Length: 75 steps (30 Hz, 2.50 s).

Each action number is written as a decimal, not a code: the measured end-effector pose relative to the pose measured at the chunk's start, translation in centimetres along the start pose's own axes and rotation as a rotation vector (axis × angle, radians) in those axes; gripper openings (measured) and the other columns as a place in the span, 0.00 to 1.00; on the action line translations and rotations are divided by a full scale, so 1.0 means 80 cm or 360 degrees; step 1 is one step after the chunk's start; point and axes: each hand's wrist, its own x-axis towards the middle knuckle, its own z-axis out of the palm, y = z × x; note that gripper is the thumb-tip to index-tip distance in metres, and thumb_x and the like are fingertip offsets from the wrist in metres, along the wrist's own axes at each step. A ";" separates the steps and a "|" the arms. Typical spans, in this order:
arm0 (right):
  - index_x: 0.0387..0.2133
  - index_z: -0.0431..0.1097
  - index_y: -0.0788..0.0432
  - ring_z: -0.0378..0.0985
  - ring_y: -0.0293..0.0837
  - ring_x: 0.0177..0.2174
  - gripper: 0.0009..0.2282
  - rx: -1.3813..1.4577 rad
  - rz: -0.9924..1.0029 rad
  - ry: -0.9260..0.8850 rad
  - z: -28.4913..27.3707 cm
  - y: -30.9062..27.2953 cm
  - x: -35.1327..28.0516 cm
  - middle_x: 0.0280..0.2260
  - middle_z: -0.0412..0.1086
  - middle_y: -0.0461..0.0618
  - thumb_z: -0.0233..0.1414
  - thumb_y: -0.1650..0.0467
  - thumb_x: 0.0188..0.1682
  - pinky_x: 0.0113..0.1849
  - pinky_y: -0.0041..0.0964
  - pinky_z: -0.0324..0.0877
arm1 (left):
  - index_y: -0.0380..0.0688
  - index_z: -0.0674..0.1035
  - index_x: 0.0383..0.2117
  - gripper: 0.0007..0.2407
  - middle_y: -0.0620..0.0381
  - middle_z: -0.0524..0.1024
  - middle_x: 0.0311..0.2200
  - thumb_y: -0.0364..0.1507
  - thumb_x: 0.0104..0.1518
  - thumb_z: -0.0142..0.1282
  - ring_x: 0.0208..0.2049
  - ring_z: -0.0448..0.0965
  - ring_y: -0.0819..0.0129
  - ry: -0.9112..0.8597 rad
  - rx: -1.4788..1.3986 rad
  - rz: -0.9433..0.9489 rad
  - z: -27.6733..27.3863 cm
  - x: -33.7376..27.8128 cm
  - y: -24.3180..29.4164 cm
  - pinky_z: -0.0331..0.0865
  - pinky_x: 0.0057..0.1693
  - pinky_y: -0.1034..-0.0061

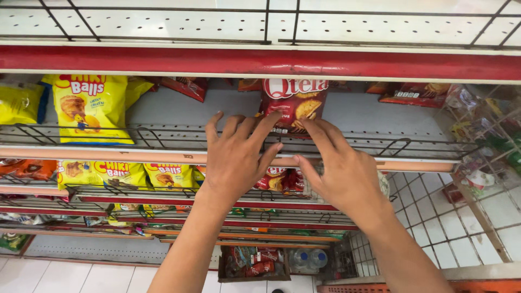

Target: The person wipes metal shelf edges with a cloth and spray bottle, then uses a barcode scanner to scan snack packets from a cardboard box and places them onto the shelves.

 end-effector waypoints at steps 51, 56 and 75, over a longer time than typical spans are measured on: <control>0.46 0.73 0.56 0.76 0.58 0.41 0.16 0.1504 -0.1892 -0.1841 0.246 -0.471 -0.507 0.40 0.76 0.53 0.54 0.77 0.43 0.41 0.50 0.71 | 0.46 0.75 0.51 0.23 0.40 0.72 0.53 0.28 0.46 0.67 0.56 0.68 0.41 0.0519 0.1489 -0.3075 -0.218 -0.897 0.321 0.63 0.58 0.53; 0.49 0.71 0.57 0.77 0.60 0.41 0.17 0.1618 -0.1801 -0.1904 0.227 -0.490 -0.531 0.42 0.75 0.57 0.54 0.77 0.45 0.41 0.49 0.72 | 0.43 0.69 0.59 0.31 0.39 0.72 0.53 0.28 0.46 0.71 0.54 0.70 0.41 0.0713 0.1231 -0.3429 -0.236 -0.952 0.328 0.64 0.58 0.54; 0.54 0.68 0.61 0.71 0.56 0.58 0.22 0.2185 -0.1807 -0.1276 0.131 -0.557 -0.552 0.54 0.70 0.59 0.60 0.73 0.45 0.60 0.49 0.65 | 0.40 0.75 0.54 0.14 0.58 0.78 0.48 0.25 0.61 0.52 0.48 0.77 0.74 0.2230 -0.0221 -0.2570 -0.261 -0.846 0.322 0.72 0.56 0.75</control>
